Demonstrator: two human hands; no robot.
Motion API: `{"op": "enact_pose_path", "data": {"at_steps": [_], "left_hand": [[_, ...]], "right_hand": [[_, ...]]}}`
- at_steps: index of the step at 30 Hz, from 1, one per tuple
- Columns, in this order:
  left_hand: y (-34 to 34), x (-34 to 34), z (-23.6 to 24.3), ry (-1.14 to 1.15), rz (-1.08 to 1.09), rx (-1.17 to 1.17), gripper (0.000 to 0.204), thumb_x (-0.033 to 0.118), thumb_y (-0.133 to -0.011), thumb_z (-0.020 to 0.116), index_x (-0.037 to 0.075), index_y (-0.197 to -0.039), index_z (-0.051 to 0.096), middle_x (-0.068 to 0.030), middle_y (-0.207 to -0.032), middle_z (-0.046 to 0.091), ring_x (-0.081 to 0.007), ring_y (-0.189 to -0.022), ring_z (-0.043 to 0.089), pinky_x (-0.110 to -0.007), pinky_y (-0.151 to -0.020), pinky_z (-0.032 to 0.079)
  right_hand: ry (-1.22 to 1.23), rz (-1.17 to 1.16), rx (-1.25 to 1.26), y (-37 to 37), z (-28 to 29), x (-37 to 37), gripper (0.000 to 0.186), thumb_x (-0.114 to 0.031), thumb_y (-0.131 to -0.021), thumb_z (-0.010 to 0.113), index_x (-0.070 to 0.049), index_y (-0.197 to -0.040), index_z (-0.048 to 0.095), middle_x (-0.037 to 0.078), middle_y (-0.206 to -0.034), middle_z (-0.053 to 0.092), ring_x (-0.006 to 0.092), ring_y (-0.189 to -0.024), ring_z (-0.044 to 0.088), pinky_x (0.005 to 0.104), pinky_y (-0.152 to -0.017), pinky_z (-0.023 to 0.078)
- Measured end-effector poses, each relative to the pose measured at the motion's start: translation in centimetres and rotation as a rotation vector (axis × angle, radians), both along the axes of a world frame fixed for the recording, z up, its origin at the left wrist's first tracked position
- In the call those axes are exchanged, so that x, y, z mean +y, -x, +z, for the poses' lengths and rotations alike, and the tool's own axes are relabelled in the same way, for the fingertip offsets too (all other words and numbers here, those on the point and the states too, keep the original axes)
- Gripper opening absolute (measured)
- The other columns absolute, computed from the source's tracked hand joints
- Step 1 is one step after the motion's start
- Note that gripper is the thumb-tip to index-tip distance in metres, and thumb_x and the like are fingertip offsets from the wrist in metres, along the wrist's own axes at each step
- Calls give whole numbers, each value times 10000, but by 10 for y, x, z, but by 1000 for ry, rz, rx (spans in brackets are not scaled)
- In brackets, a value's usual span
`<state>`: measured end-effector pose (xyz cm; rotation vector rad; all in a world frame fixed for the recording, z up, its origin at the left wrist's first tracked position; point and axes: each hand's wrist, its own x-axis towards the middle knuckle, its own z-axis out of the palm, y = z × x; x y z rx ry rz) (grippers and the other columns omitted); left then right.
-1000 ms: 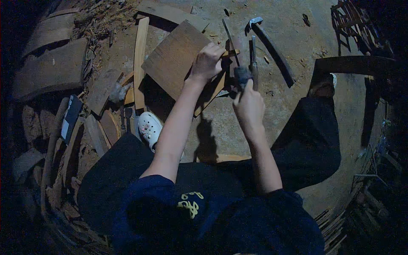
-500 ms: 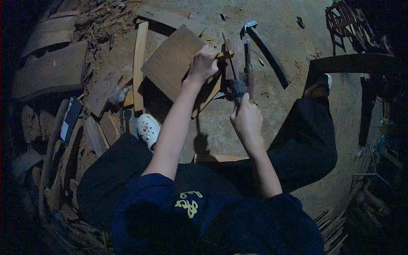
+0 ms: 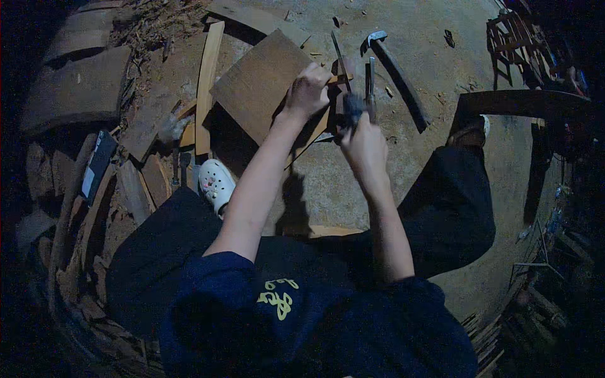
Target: Using a hammer to drive a chisel into wood to carve out a joint or shape the piece.
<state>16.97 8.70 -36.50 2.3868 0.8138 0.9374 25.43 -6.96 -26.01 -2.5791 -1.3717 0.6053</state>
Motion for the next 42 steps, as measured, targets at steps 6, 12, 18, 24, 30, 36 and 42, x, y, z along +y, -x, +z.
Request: {"op": "enact_pose_path", "data": {"at_steps": [6, 12, 18, 24, 30, 36, 42], "left_hand": [[3, -5, 11, -10, 68, 30, 200, -52, -614, 600, 7, -805, 609, -155, -898, 604, -340, -906, 583, -414, -803, 509], [-4, -1, 4, 55, 76, 14, 167, -57, -619, 605, 3, -775, 608, -151, -870, 613, -340, -901, 591, -417, -793, 518], [-2, -3, 9, -16, 80, -40, 169, -53, -620, 618, 0, -781, 617, -163, -839, 606, -336, -899, 596, -412, -788, 520], [3, -4, 8, 41, 98, 56, 184, -59, -622, 614, 8, -794, 624, -167, -857, 617, -329, -904, 599, -414, -791, 518], [-3, -4, 5, 60, 63, 18, 233, -21, -634, 610, 2, -865, 617, -182, -842, 603, -359, -890, 586, -432, -783, 500], [-3, -4, 12, 74, 81, 21, 222, 3, -650, 624, 12, -871, 637, -181, -840, 608, -357, -876, 586, -430, -760, 492], [-1, -8, 5, 36, 106, 32, 191, -8, -651, 617, 12, -840, 636, -165, -840, 613, -335, -896, 590, -420, -771, 499]], "right_hand": [[123, -2, 44, 6, 9, -25, 289, -184, -840, 582, 18, -1030, 502, 298, -810, 636, 457, -778, 644, 538, -704, 517], [25, 5, 47, -7, -8, 17, 319, -181, -830, 585, -17, -1091, 499, 296, -809, 635, 464, -790, 639, 545, -726, 513], [15, 10, 25, -7, -9, -2, 280, -175, -825, 589, 10, -1020, 510, 286, -808, 638, 456, -782, 641, 545, -713, 511], [65, -10, 24, 8, 4, -18, 289, -166, -821, 592, -17, -1053, 503, 278, -803, 641, 458, -750, 640, 545, -688, 513], [-17, 6, 2, -7, -6, 7, 265, -168, -827, 589, -7, -1018, 500, 286, -778, 634, 459, -743, 640, 552, -674, 509], [43, -13, 16, -7, 3, -16, 273, -178, -829, 585, 10, -1008, 499, 272, -767, 640, 449, -750, 645, 544, -672, 511], [48, 12, -16, 4, 7, -17, 281, -181, -814, 599, 8, -999, 508, 279, -772, 637, 448, -752, 646, 551, -672, 507]]}}
